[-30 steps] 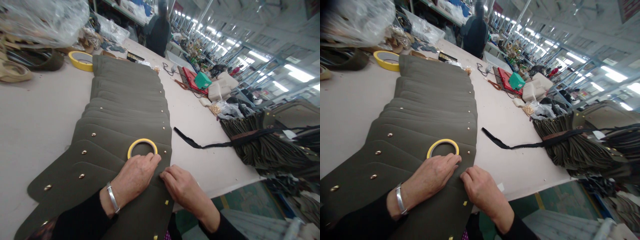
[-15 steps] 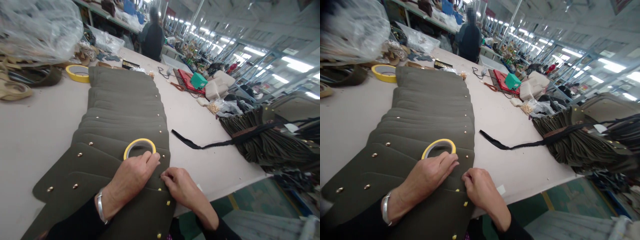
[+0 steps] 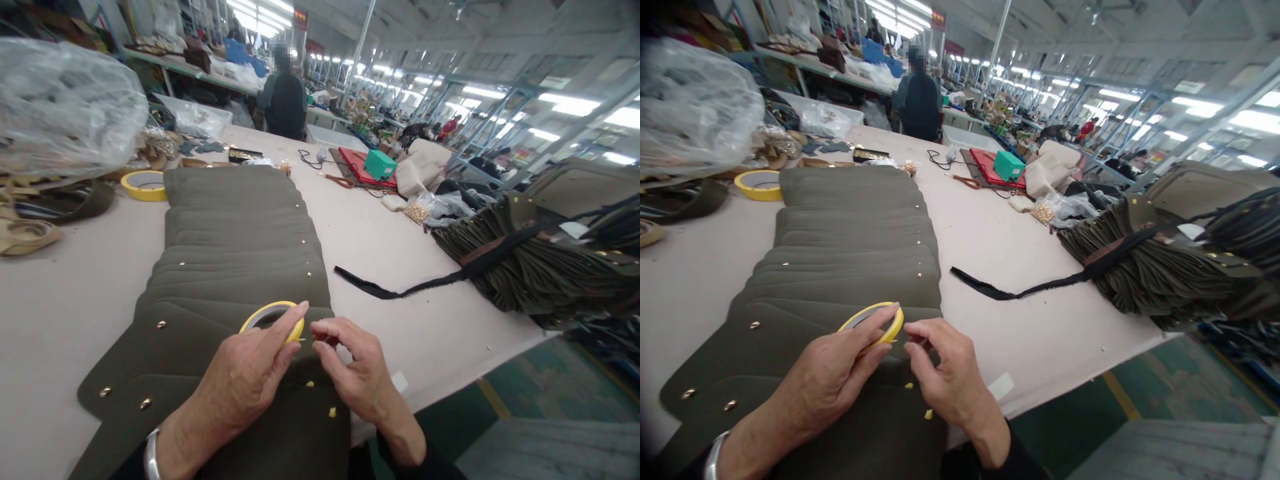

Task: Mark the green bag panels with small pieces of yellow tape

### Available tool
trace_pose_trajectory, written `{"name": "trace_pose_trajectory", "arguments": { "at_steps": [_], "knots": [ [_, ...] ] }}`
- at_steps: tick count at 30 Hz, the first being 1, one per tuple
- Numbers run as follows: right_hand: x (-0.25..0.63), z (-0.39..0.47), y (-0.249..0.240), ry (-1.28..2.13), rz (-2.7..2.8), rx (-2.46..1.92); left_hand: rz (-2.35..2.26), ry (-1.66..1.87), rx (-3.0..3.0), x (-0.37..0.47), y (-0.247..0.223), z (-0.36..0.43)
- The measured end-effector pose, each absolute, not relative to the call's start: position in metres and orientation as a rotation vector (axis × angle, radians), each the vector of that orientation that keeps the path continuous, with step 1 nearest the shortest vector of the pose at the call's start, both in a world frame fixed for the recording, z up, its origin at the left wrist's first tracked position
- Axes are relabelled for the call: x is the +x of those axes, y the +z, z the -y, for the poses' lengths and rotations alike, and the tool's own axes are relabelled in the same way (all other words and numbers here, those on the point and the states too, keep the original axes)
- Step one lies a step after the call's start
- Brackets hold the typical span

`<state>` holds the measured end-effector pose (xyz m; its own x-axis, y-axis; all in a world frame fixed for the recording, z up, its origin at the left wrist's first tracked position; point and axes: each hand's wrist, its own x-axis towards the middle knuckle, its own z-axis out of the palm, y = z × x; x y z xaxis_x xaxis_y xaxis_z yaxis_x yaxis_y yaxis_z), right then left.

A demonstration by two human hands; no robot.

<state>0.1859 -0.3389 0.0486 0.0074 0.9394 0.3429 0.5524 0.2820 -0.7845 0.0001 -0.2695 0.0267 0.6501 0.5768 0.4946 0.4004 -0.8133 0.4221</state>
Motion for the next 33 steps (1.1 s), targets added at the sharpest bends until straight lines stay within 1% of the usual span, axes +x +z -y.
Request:
{"name": "trace_pose_trajectory", "arguments": {
  "at_steps": [4, 9, 18, 20, 21, 25, 27, 29, 33],
  "knots": [
    [0.179, 0.338, 0.048, 0.394, 1.861, -1.284, -0.853, 0.910, 2.666, -0.004, 0.027, 0.279],
    [0.177, 0.340, 0.045, 0.272, 2.002, -1.243, -0.821, 0.873, 2.775, -0.003, 0.028, 0.287],
    [0.171, 0.354, 0.030, 0.062, 1.882, -1.331, -0.783, 0.808, 2.689, -0.001, 0.026, 0.298],
    [0.167, 0.357, 0.027, 0.154, 1.755, -1.410, -0.772, 0.803, 2.667, 0.001, 0.029, 0.300],
    [0.165, 0.358, 0.027, 0.260, 1.653, -1.469, -0.768, 0.816, 2.663, 0.003, 0.030, 0.301],
    [0.167, 0.352, 0.024, 0.845, 1.069, -1.585, -0.730, 0.980, 2.657, 0.011, 0.034, 0.306],
    [0.177, 0.344, 0.020, 1.030, 0.883, -1.566, -0.751, 1.015, 2.680, 0.014, 0.031, 0.305],
    [0.190, 0.336, 0.014, 1.091, 0.844, -1.568, -0.843, 0.906, 2.750, 0.016, 0.025, 0.300],
    [0.208, 0.322, 0.006, 1.041, 0.974, -1.640, -0.984, 0.442, 2.845, 0.020, 0.011, 0.289]
  ]
}}
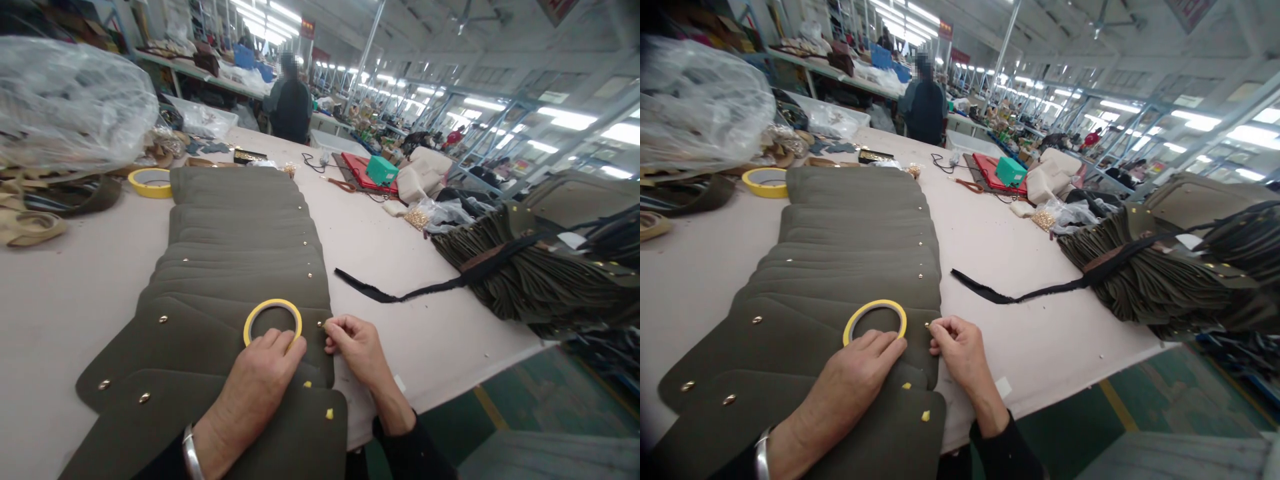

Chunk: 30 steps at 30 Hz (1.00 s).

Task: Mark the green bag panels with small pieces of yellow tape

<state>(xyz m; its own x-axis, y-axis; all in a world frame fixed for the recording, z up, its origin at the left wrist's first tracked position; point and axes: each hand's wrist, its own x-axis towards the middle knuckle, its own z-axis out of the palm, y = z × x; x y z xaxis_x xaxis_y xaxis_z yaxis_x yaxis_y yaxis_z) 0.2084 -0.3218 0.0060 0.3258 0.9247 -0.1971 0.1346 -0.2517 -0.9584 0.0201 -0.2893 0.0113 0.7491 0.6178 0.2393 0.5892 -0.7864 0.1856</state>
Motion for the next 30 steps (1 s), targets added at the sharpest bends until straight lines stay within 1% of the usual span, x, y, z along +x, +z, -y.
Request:
{"name": "trace_pose_trajectory", "arguments": {
  "at_steps": [2, 6, 11, 14, 19, 22, 26, 28, 30],
  "knots": [
    [0.210, 0.318, 0.005, 1.000, 1.074, -1.716, -0.983, 0.339, 2.836, 0.022, 0.007, 0.287],
    [0.208, 0.313, 0.007, 0.888, 1.286, -1.855, -0.952, 0.300, 2.780, 0.021, 0.004, 0.288],
    [0.204, 0.310, 0.009, 0.608, 1.561, -1.911, -0.961, 0.297, 2.715, 0.018, 0.002, 0.289],
    [0.202, 0.307, 0.007, 0.490, 1.655, -1.921, -0.957, 0.293, 2.688, 0.019, 0.003, 0.289],
    [0.207, 0.310, 0.005, 0.423, 1.682, -1.937, -0.966, 0.315, 2.646, 0.020, 0.003, 0.288],
    [0.217, 0.316, 0.006, 0.324, 1.747, -1.839, -0.968, 0.316, 2.630, 0.019, 0.002, 0.288],
    [0.225, 0.321, 0.007, 0.121, 2.162, -1.571, -1.016, 0.329, 2.641, 0.019, 0.001, 0.288],
    [0.223, 0.320, 0.007, 0.066, 2.322, -1.552, -1.037, 0.314, 2.660, 0.019, 0.001, 0.288],
    [0.218, 0.317, 0.006, 0.050, 2.370, -1.620, -1.040, 0.290, 2.690, 0.019, 0.003, 0.287]
  ]
}}
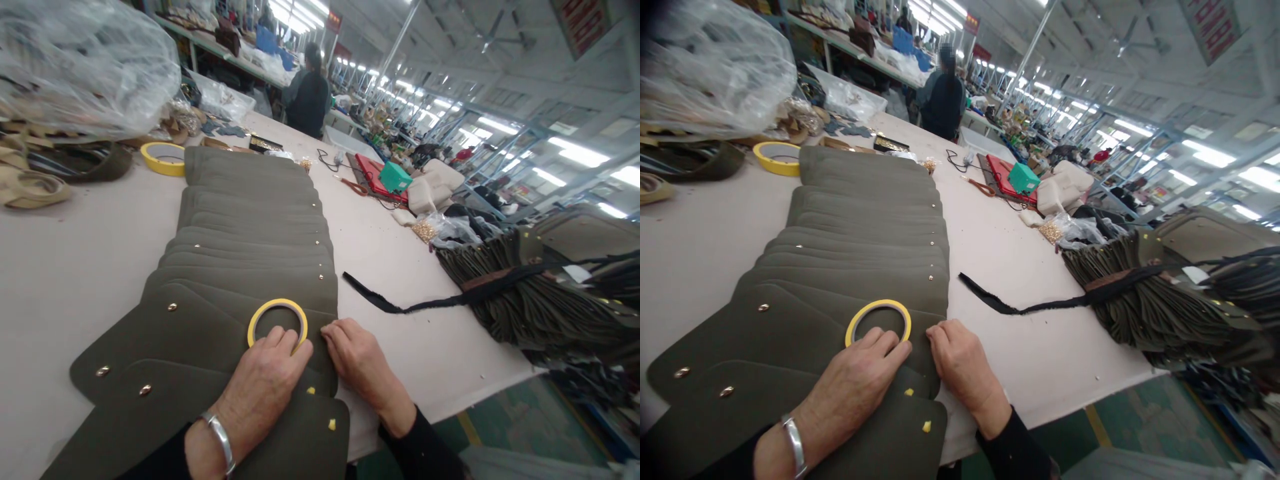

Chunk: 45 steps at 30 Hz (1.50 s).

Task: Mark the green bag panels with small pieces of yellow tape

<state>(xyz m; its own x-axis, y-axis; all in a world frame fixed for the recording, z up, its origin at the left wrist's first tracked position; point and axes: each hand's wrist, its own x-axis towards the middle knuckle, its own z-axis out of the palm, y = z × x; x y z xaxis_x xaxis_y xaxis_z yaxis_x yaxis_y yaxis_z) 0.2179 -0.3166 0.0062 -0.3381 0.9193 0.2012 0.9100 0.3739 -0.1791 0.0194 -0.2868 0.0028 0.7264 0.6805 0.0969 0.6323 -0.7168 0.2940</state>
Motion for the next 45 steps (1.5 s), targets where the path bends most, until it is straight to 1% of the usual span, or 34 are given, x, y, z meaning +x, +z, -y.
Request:
{"name": "trace_pose_trajectory", "arguments": {
  "at_steps": [4, 8, 12, 15, 17, 20, 23, 28, 34, 39, 42, 43, 45],
  "knots": [
    [0.209, 0.307, 0.004, 0.196, 2.163, -1.859, -1.051, 0.280, 2.762, 0.021, 0.008, 0.285],
    [0.205, 0.299, 0.007, 0.378, 1.914, -2.026, -1.050, 0.357, 2.798, 0.022, 0.008, 0.285],
    [0.204, 0.305, 0.022, 0.481, 1.905, -2.080, -0.974, 0.635, 2.763, 0.019, 0.005, 0.284],
    [0.206, 0.318, 0.037, 0.690, 2.087, -2.006, -0.840, 0.875, 2.669, 0.012, 0.006, 0.281],
    [0.208, 0.327, 0.046, 0.752, 2.102, -1.933, -0.752, 0.991, 2.572, 0.009, 0.008, 0.278],
    [0.206, 0.337, 0.050, 0.640, 1.834, -1.801, -0.665, 1.093, 2.462, 0.007, 0.010, 0.277],
    [0.197, 0.341, 0.048, 0.554, 1.674, -1.592, -0.673, 1.101, 2.489, 0.007, 0.011, 0.279],
    [0.181, 0.340, 0.043, 0.385, 1.844, -1.362, -0.799, 1.113, 2.553, 0.007, 0.007, 0.284],
    [0.180, 0.339, 0.034, 0.181, 1.986, -1.319, -0.789, 1.068, 2.614, 0.009, 0.009, 0.286],
    [0.179, 0.341, 0.029, 0.022, 1.965, -1.320, -0.705, 0.932, 2.567, 0.008, 0.015, 0.284],
    [0.173, 0.341, 0.029, 0.041, 1.853, -1.377, -0.772, 0.869, 2.583, 0.009, 0.019, 0.282],
    [0.171, 0.340, 0.030, 0.114, 1.773, -1.420, -0.793, 0.865, 2.595, 0.010, 0.021, 0.282],
    [0.170, 0.336, 0.030, 0.367, 1.541, -1.519, -0.802, 0.910, 2.616, 0.014, 0.026, 0.282]
  ]
}}
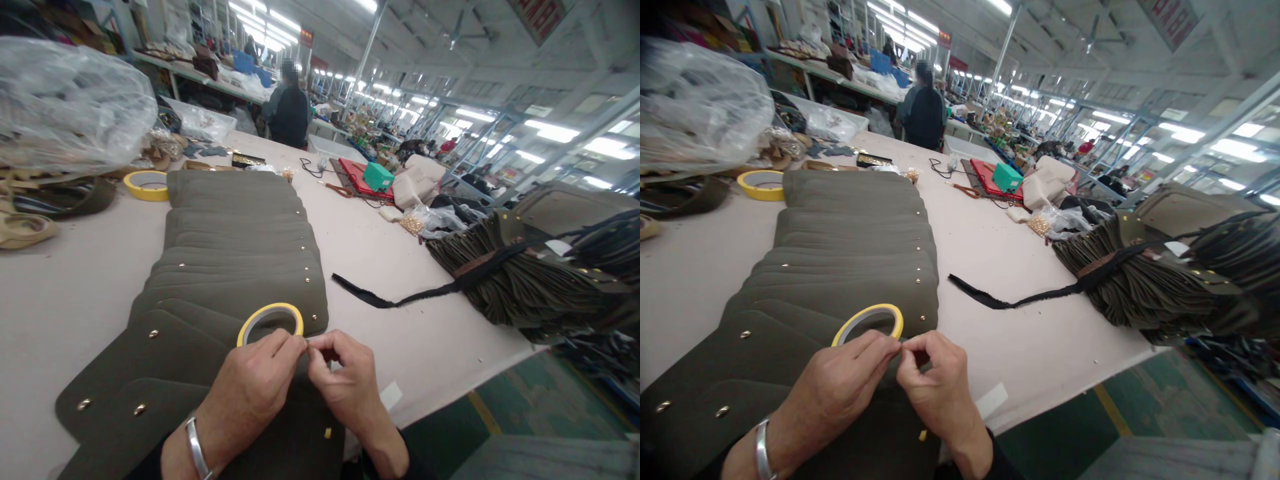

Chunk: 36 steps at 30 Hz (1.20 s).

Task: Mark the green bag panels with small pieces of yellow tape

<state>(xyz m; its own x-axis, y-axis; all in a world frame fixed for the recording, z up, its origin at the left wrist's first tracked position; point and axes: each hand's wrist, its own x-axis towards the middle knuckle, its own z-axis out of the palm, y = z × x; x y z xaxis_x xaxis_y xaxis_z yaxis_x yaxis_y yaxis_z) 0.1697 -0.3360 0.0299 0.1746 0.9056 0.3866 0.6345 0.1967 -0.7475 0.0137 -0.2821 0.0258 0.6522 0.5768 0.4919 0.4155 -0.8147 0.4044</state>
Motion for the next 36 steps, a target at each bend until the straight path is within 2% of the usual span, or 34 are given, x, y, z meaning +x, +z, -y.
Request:
{"name": "trace_pose_trajectory", "arguments": {
  "at_steps": [5, 9, 14, 19, 26, 32, 36],
  "knots": [
    [0.188, 0.314, 0.018, 0.905, 1.018, -1.602, -0.829, 1.053, 2.646, 0.023, 0.027, 0.280],
    [0.208, 0.300, 0.009, 1.013, 1.043, -1.624, -1.022, 0.659, 2.791, 0.028, 0.014, 0.273],
    [0.208, 0.294, 0.007, 0.788, 1.328, -1.777, -1.080, 0.365, 2.785, 0.031, 0.005, 0.271],
    [0.202, 0.288, 0.004, 0.475, 1.583, -1.831, -1.075, 0.335, 2.733, 0.030, 0.006, 0.271],
    [0.213, 0.290, 0.006, 0.320, 1.725, -1.950, -1.076, 0.367, 2.710, 0.028, 0.003, 0.271],
    [0.225, 0.298, 0.021, 0.023, 2.204, -1.555, -1.084, 0.339, 2.657, 0.028, 0.006, 0.271],
    [0.219, 0.291, 0.023, -0.106, 2.524, -1.511, -1.089, 0.344, 2.656, 0.029, 0.006, 0.270]
  ]
}}
